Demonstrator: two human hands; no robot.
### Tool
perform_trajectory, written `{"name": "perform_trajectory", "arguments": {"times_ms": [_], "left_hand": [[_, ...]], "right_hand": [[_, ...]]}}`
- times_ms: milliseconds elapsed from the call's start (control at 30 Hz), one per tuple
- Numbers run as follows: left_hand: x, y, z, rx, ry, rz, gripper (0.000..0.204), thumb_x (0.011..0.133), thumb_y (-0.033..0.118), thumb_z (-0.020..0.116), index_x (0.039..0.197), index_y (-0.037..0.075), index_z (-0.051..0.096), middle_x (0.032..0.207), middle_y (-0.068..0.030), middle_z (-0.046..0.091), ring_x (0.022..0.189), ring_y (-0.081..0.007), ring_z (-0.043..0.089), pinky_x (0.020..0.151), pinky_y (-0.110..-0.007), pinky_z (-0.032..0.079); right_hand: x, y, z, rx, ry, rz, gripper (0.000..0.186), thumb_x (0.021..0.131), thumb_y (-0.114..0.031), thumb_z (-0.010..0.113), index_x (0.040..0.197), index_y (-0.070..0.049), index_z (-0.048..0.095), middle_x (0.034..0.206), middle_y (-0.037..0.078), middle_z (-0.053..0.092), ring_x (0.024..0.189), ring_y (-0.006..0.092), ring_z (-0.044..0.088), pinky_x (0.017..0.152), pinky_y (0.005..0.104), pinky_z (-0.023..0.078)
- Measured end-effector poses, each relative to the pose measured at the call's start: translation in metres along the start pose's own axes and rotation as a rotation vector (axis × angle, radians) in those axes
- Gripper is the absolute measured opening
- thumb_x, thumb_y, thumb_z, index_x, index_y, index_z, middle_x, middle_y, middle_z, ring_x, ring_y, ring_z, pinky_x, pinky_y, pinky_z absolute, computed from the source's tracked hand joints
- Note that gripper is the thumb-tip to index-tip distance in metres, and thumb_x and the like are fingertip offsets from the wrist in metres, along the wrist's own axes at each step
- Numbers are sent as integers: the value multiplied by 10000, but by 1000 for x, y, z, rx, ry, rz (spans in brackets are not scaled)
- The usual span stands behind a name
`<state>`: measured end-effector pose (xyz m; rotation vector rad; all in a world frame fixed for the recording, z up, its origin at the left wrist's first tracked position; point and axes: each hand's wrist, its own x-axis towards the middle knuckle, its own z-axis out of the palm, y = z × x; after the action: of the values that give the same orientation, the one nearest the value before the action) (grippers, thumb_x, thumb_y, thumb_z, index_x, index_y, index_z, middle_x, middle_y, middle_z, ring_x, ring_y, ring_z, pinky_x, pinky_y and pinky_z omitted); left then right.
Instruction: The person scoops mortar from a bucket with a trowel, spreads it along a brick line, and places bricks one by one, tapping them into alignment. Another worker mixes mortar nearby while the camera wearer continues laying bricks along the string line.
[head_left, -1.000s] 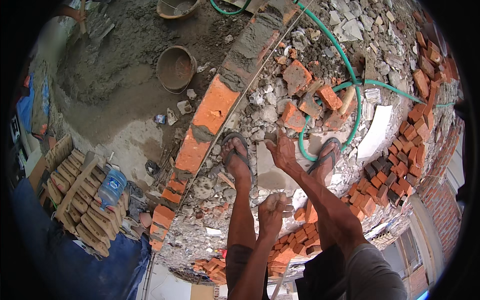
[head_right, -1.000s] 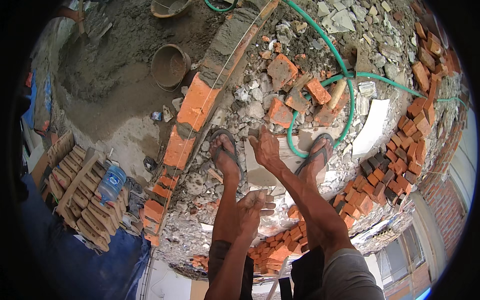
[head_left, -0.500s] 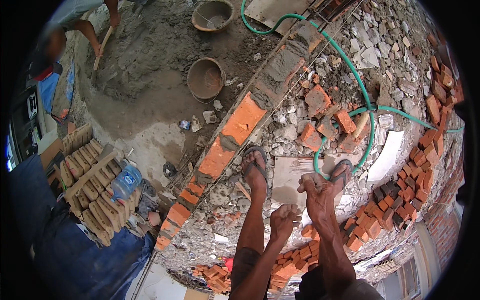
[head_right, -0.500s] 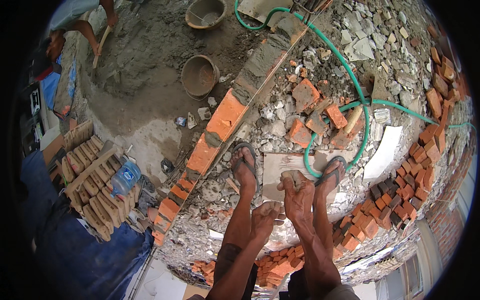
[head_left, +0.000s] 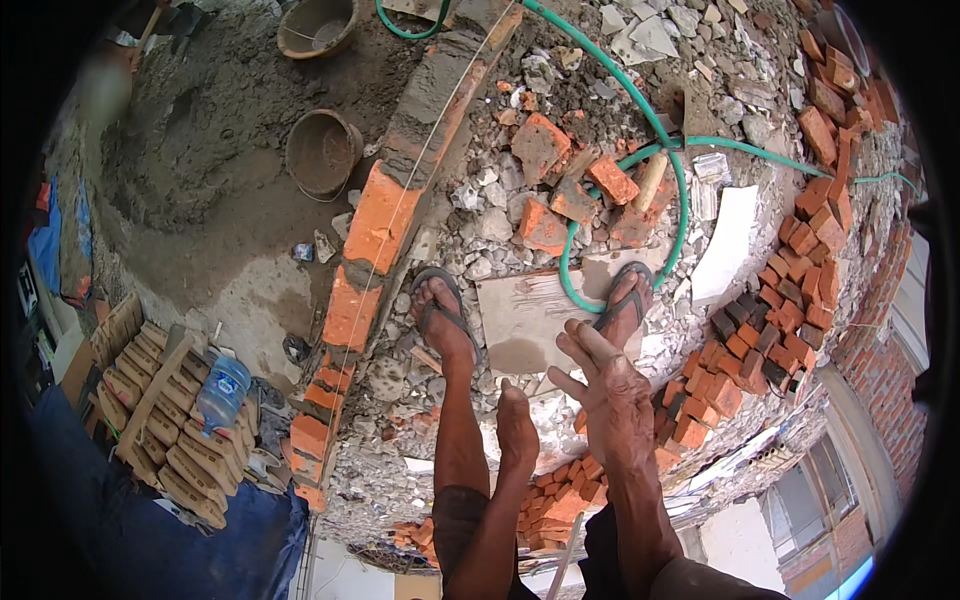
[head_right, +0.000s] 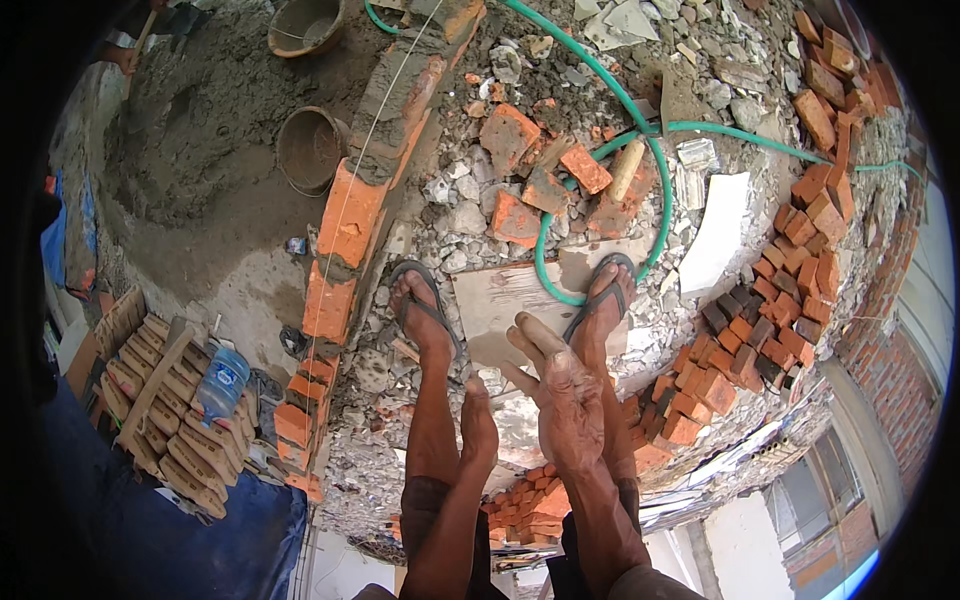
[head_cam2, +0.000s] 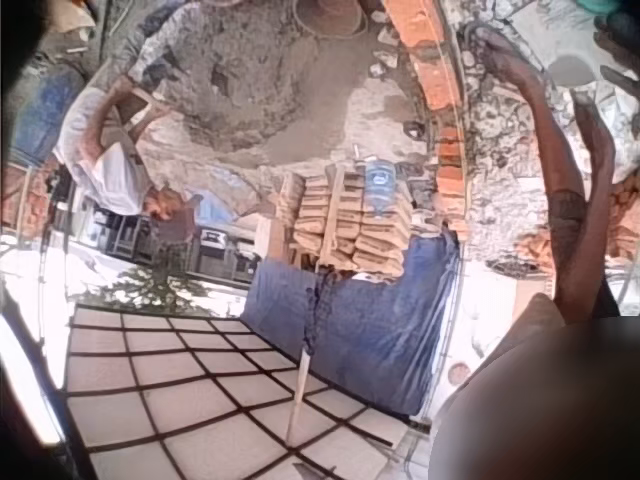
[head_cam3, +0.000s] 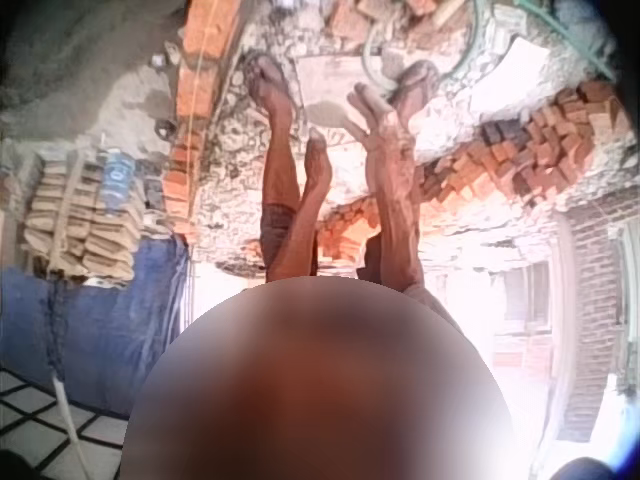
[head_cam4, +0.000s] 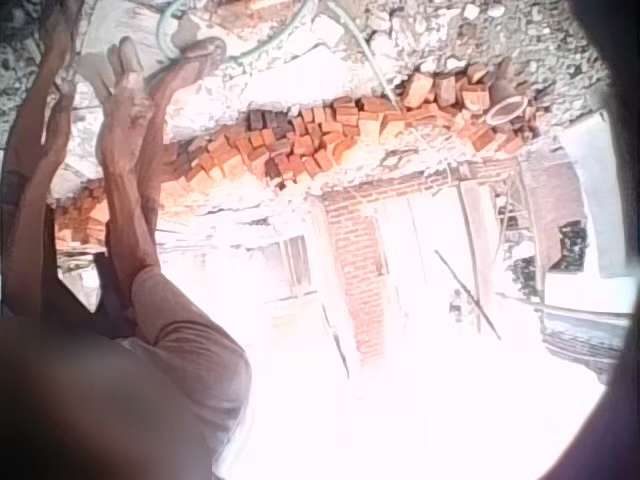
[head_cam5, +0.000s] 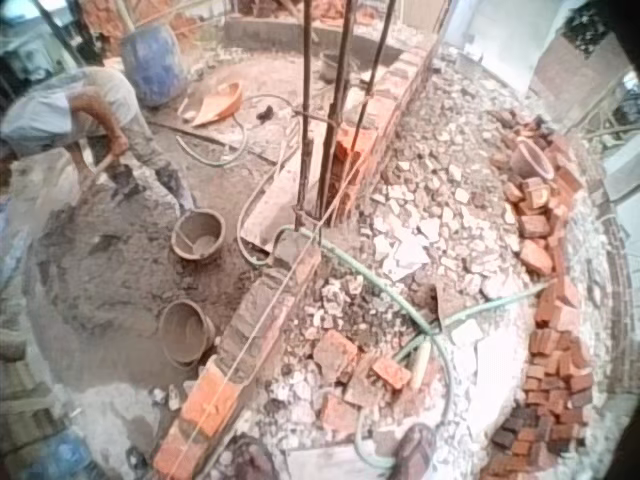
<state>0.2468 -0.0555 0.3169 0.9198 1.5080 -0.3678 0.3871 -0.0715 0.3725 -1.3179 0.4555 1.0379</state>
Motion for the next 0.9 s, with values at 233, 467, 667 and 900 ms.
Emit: {"name": "perform_trajectory", "arguments": {"times_ms": [233, 467, 667, 900], "left_hand": [[4, -5, 5, -912, -477, -310, 1005, 907, 752, 367, 1543, 3, 156, 1473, -235, 388, 1299, -354, 466, 1027, -520, 449], [1, -6, 6, -408, -275, -253, 851, 930, 599, 555, 1368, -115, 407, 1181, -264, 615, 1008, -323, 654, 826, -428, 576], [0, -9, 5, -382, -220, -198, 741, 934, 554, 591, 1288, -92, 512, 1126, -233, 639, 955, -297, 664, 815, -400, 566], [0, -14, 11, -398, -237, -217, 739, 927, 549, 600, 1260, -103, 503, 1088, -225, 648, 921, -285, 671, 792, -393, 577]], "right_hand": [[17, 88, -63, -1371, -428, 113, 391, 973, -370, 576, 1217, -80, 670, 1283, 137, 610, 1309, 345, 447, 1125, 422, 299], [185, 61, -123, -1737, 221, -850, 458, 862, -180, 576, 1272, 20, 533, 1329, 273, 452, 1312, 455, 362, 1064, 553, 311], [300, -26, -77, -2048, 39, -460, 705, 849, -269, 626, 1422, 60, 382, 1321, 334, 493, 1210, 435, 513, 1033, 560, 373], [252, -44, -62, -1096, -91, -431, 926, 874, -521, 654, 1425, 148, 326, 1252, 347, 561, 1096, 418, 613, 965, 479, 480]]}}
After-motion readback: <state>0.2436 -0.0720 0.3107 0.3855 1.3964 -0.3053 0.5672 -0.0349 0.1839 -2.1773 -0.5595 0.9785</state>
